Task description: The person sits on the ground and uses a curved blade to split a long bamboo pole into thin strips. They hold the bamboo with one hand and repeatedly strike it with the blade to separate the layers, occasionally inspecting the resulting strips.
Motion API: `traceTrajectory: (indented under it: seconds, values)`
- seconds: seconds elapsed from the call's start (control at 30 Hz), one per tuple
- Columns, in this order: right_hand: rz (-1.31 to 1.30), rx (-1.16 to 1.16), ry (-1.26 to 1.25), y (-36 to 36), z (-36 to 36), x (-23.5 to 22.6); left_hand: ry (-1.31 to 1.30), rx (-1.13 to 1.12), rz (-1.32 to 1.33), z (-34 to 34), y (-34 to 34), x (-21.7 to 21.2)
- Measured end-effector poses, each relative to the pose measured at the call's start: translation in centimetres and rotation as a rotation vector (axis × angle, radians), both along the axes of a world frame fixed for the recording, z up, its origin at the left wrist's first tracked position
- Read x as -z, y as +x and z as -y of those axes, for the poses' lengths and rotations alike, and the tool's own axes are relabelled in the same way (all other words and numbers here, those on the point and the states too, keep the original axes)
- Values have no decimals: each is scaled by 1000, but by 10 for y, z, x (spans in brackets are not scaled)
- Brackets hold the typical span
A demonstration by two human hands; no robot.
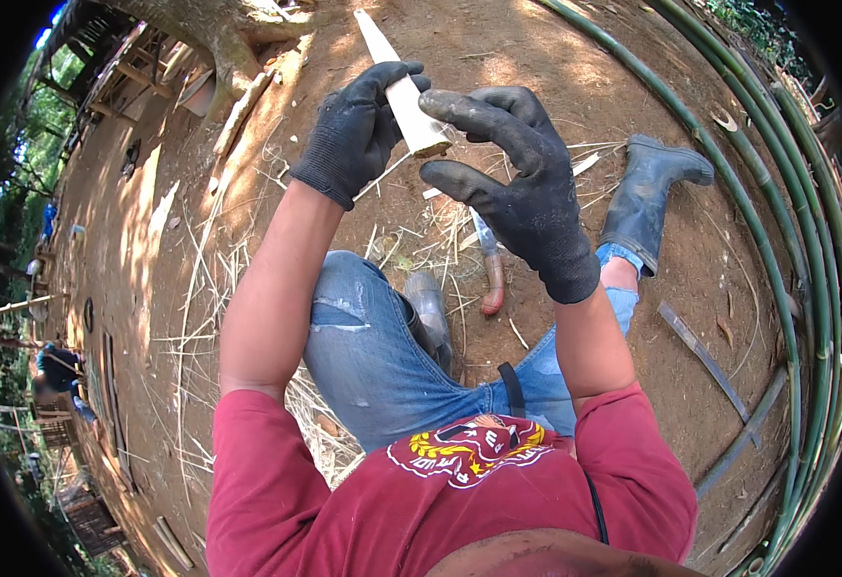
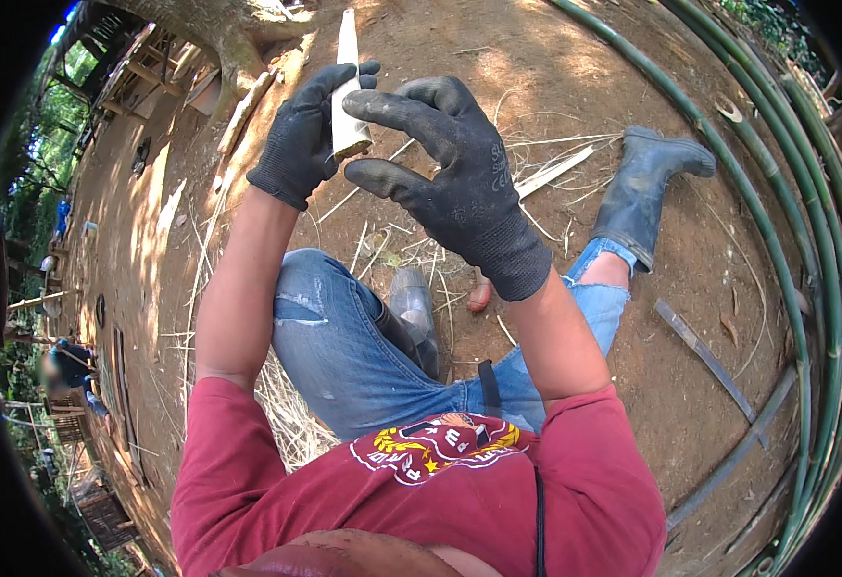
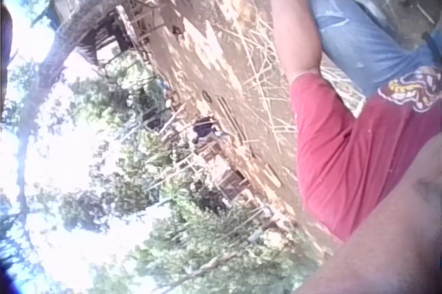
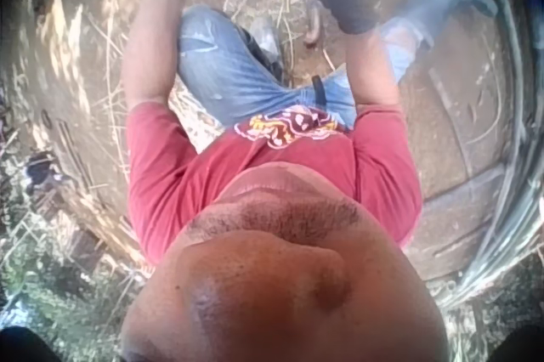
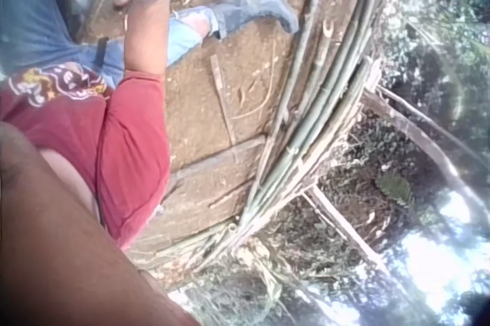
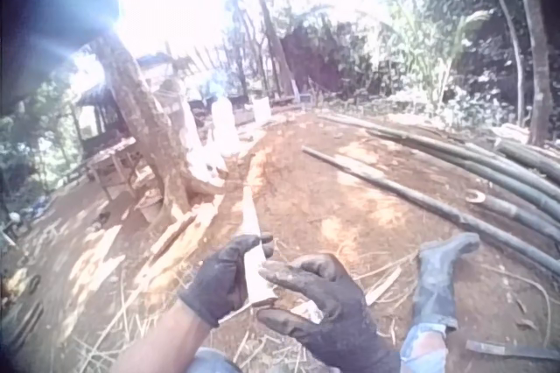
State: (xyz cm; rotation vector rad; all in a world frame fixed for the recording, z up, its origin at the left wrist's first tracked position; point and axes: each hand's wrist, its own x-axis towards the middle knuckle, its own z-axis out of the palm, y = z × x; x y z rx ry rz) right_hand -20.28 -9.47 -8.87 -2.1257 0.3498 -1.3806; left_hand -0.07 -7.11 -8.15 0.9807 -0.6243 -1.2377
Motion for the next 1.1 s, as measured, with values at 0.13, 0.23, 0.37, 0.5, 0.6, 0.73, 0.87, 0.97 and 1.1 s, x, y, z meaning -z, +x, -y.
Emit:
traceTrajectory:
  seconds: [0.13,0.23,0.37,0.5,0.6,0.73,0.87,0.97,1.1]
  values:
    - [-18,-99,-159,-1,11,-7,-30,-35,87,-3,-8,-3]
    - [67,-173,-116,-1,3,-2,-15,-34,34,1,-3,0]
    - [64,-294,-106,-18,7,5,-11,-59,144,-1,1,1]
    - [106,-99,6,-11,3,2,10,-86,141,-2,2,2]
    - [53,-83,-47,-1,3,-10,14,-84,77,0,3,0]
    - [-22,-138,-132,8,12,-17,-170,-17,511,-2,5,11]
    - [-59,-218,-60,10,16,-17,-277,17,916,-6,12,20]
    - [56,-316,426,1,16,-20,15,142,-7,8,16,24]
    - [193,-401,577,-6,18,-16,-295,51,962,7,23,32]
